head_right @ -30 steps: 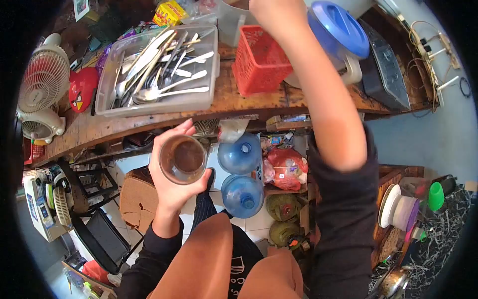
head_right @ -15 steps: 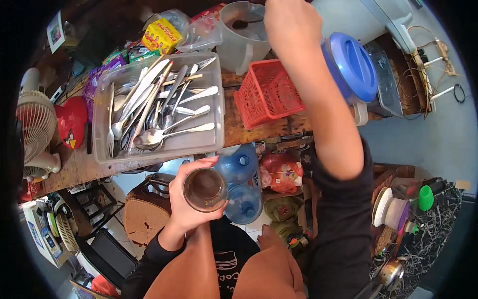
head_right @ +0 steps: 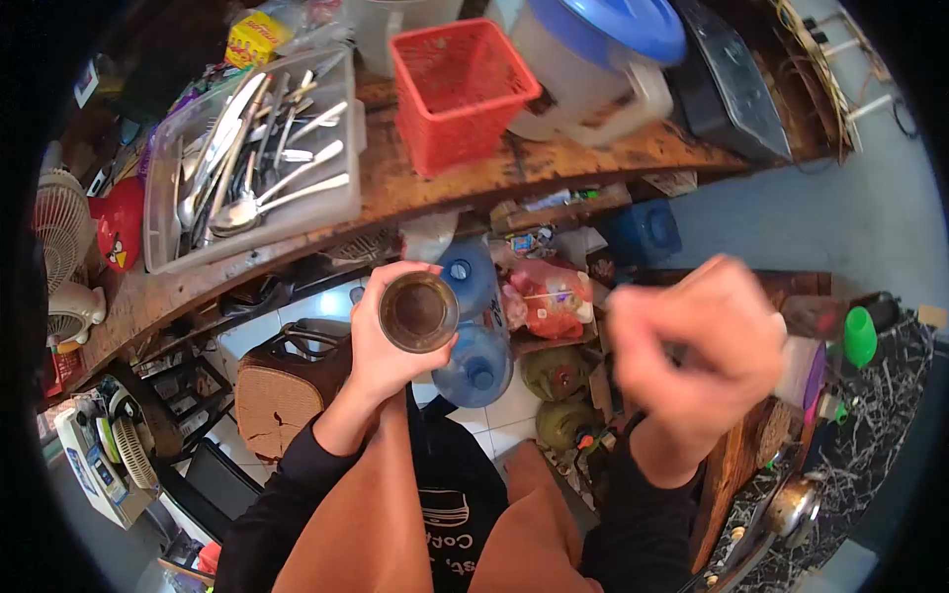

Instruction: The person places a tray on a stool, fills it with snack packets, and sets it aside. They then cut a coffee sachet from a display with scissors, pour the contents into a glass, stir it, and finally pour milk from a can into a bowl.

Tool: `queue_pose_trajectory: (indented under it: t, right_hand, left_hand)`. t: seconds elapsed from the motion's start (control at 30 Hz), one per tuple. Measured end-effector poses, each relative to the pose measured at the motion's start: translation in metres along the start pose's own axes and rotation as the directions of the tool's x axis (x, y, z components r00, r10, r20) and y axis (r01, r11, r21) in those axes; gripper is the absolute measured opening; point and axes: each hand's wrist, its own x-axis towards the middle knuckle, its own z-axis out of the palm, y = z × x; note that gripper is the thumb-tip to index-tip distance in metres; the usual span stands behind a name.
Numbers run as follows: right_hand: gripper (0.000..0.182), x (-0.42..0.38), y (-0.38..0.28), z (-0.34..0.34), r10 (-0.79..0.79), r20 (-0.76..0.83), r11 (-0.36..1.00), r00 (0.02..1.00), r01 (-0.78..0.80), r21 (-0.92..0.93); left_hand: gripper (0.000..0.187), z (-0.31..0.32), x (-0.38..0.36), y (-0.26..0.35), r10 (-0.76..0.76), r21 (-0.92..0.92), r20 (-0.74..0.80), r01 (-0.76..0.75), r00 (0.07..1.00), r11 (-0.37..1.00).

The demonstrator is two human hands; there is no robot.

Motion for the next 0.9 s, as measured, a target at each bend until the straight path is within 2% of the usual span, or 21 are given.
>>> queue_pose_trajectory:
  t: [0.07,0.1,0.13,0.2,0.33,0.4,0.43,0.5,0.6,0.73,0.8,0.9]
  right_hand:
    - [0.019,-0.038,-0.012,-0.003,0.120,0.131,0.991,0.984,-0.126,0.040]
    - [0.018,-0.055,-0.018,0.000,0.143,0.169,0.989,0.975,-0.134,-0.064]
    - [0.018,-0.067,-0.023,0.005,0.112,0.226,0.991,0.968,-0.091,-0.101]
    - [0.021,-0.094,-0.022,0.015,0.042,0.316,0.999,0.948,-0.032,-0.037]
    - [0.020,-0.135,-0.013,0.026,0.021,0.293,0.999,0.956,-0.010,-0.037]
    - [0.017,-0.154,-0.008,0.024,-0.016,0.283,0.993,0.959,0.047,-0.104]
    - [0.017,-0.162,-0.008,0.019,-0.005,0.277,0.993,0.961,0.037,-0.109]
    - [0.015,-0.178,-0.011,0.010,0.113,0.292,0.989,0.950,-0.081,-0.120]
    - [0.015,-0.197,-0.014,0.002,0.146,0.267,0.989,0.953,-0.141,-0.038]
    - [0.011,-0.212,-0.007,0.004,0.176,0.189,0.984,0.966,-0.166,-0.067]
    - [0.013,-0.217,-0.001,-0.001,0.201,0.139,0.973,0.970,-0.181,-0.145]
    - [0.014,-0.224,-0.006,-0.009,0.254,0.104,0.963,0.962,-0.242,-0.114]
  left_hand:
    - [0.060,0.015,-0.013,-0.003,-0.023,-0.021,0.002,0.023,1.000,1.000]
    - [0.058,0.023,-0.020,-0.005,-0.048,-0.038,-0.010,0.048,0.999,0.998]
    - [0.058,0.030,-0.026,-0.007,-0.033,-0.022,0.017,0.033,0.999,0.999]
    - [0.058,0.046,-0.042,-0.008,-0.046,-0.035,0.057,0.048,0.997,0.998]
    - [0.059,0.076,-0.072,-0.014,-0.002,-0.040,0.115,0.007,0.993,0.999]
    - [0.060,0.088,-0.086,-0.021,0.029,0.003,0.123,-0.029,0.992,1.000]
    - [0.060,0.093,-0.091,-0.021,0.028,0.003,0.136,-0.029,0.990,1.000]
    - [0.060,0.102,-0.100,-0.016,-0.037,-0.071,0.126,0.046,0.991,0.996]
    - [0.060,0.114,-0.112,-0.025,-0.003,-0.046,0.144,0.010,0.990,0.999]
    - [0.059,0.127,-0.121,-0.027,-0.017,-0.004,0.161,0.018,0.987,1.000]
    - [0.059,0.132,-0.121,-0.029,0.033,0.043,0.151,-0.040,0.988,0.998]
    - [0.059,0.140,-0.123,-0.029,-0.005,0.024,0.146,0.001,0.989,1.000]
